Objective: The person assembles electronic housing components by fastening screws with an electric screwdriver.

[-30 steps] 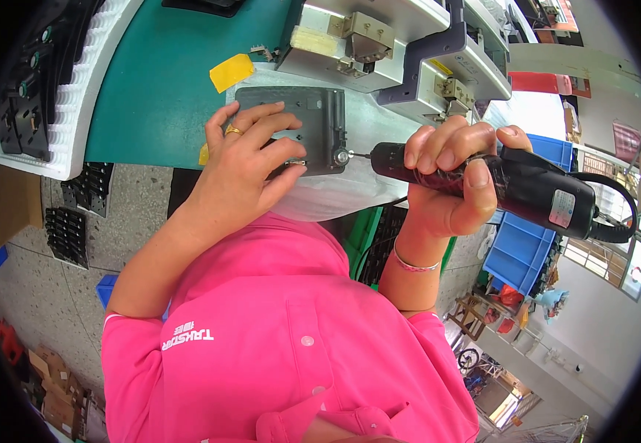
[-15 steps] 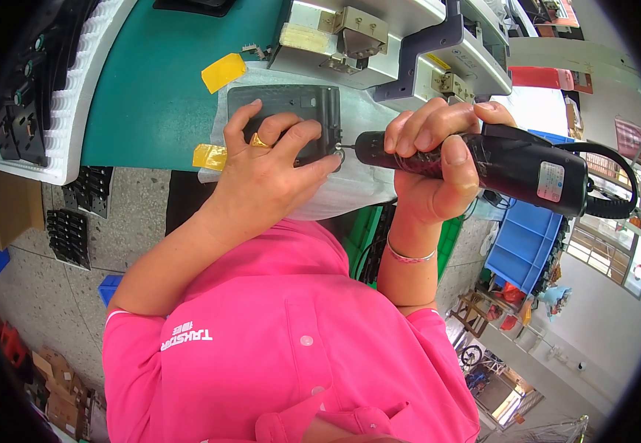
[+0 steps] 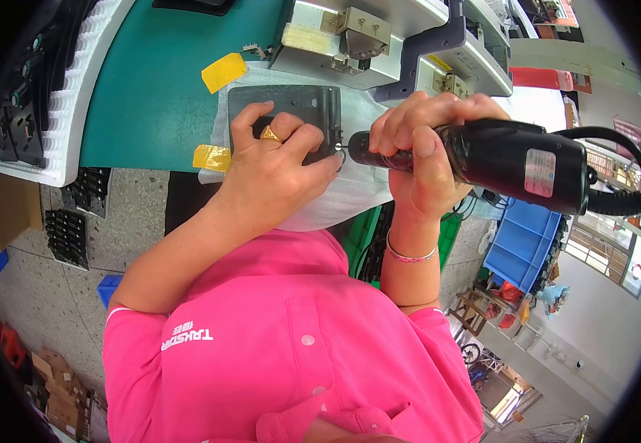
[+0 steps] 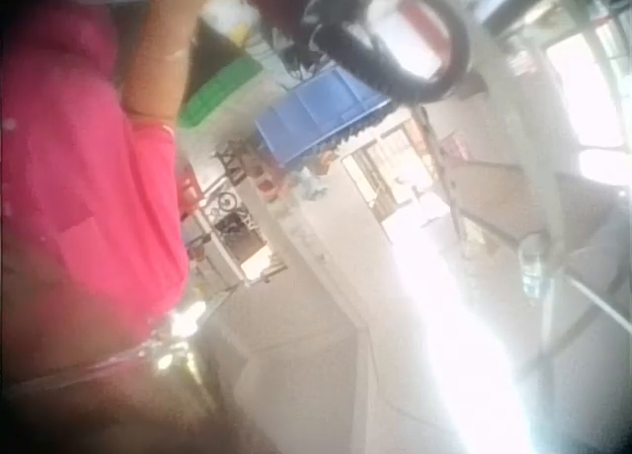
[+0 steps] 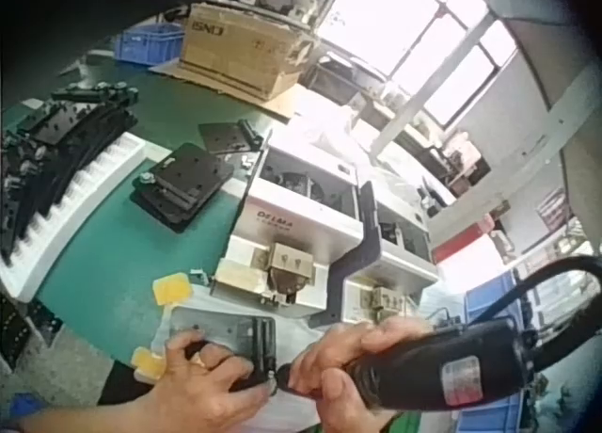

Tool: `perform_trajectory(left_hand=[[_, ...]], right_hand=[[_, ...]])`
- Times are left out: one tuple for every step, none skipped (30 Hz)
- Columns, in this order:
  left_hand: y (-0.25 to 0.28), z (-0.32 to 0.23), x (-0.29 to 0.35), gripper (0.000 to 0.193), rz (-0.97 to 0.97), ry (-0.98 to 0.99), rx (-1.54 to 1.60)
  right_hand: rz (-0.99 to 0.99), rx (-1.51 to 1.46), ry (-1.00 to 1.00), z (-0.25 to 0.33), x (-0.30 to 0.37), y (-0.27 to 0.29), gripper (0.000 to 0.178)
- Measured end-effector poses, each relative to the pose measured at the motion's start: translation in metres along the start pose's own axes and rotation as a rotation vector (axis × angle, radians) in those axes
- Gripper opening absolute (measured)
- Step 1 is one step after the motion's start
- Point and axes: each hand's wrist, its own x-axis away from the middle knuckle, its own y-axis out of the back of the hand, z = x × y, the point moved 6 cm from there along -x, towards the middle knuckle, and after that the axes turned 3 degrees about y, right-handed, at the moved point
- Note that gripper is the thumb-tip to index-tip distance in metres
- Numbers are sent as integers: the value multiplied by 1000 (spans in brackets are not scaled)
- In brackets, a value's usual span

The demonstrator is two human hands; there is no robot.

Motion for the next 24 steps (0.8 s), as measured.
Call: perform_trajectory(left_hand=[[1, 0, -1, 20, -13, -6, -1], [1, 0, -1, 20, -14, -6, 0], [0, 0, -2, 19, -8, -9, -1], [0, 0, -2, 17, -2, -12, -2], [0, -1, -2, 17, -4, -13, -2], [-1, -2, -3, 15, 0, -22, 5], [-2, -2, -4, 13, 4, -31, 12], [-3, -2, -6, 13, 0, -34, 10], [-4, -3, -7, 12, -8, -53, 18], [-4, -4, -7, 11, -16, -72, 26], [-4, -5, -5, 11, -15, -74, 27], [-5, -6, -4, 8, -11, -70, 18], [-5, -6, -2, 8, -7, -66, 10], [-6, -6, -1, 8, -5, -65, 13], [-5, -9, 0, 9, -29, -84, -26], [-4, -11, 0, 11, -53, -101, -65], [-5, -10, 1, 11, -55, -100, -60], [-5, -9, 0, 11, -55, -93, -38], [-6, -8, -1, 12, -55, -85, -17], [-7, -7, -1, 12, -55, -81, -12], [-7, -7, 0, 11, -50, -76, -5], [-7, -7, 0, 11, -44, -72, 2], [-7, -7, -1, 11, -43, -71, 5], [-7, -6, -3, 10, -20, -67, 19]], right_hand=[[1, 1, -1, 0, 0, -2, 45], [-31, -23, -2, 1, 1, -2, 43], [-64, -46, -2, 2, 2, -2, 41], [-63, -45, -1, 3, 2, -2, 41], [-81, -58, -21, 2, 4, -1, 40], [-98, -72, -37, 1, 3, 1, 39], [-96, -73, -32, 0, 3, 1, 39], [-89, -56, -21, 0, 3, 1, 39], [-84, -38, -13, 1, 5, 1, 39], [-86, -37, -12, 1, 5, -1, 39], [-66, -19, -13, 2, 5, -4, 41], [-45, 0, -14, 1, 5, -6, 42], [109, 119, -26, 0, 3, -5, 45], [108, 120, -29, -1, 2, -6, 45], [117, 124, -42, 1, -1, -8, 48], [126, 127, -56, 1, -2, -9, 52], [128, 132, -58, 1, -2, -8, 52], [167, 177, -49, 1, -3, -7, 51], [207, 221, -40, 0, -3, -6, 50], [209, 224, -45, -1, -1, -7, 50], [136, 172, -19, 0, 3, -7, 48], [63, 121, 9, 2, 6, -7, 45], [23, 121, -1, 2, 5, -9, 41], [21, 125, -1, 1, 5, -10, 41]])
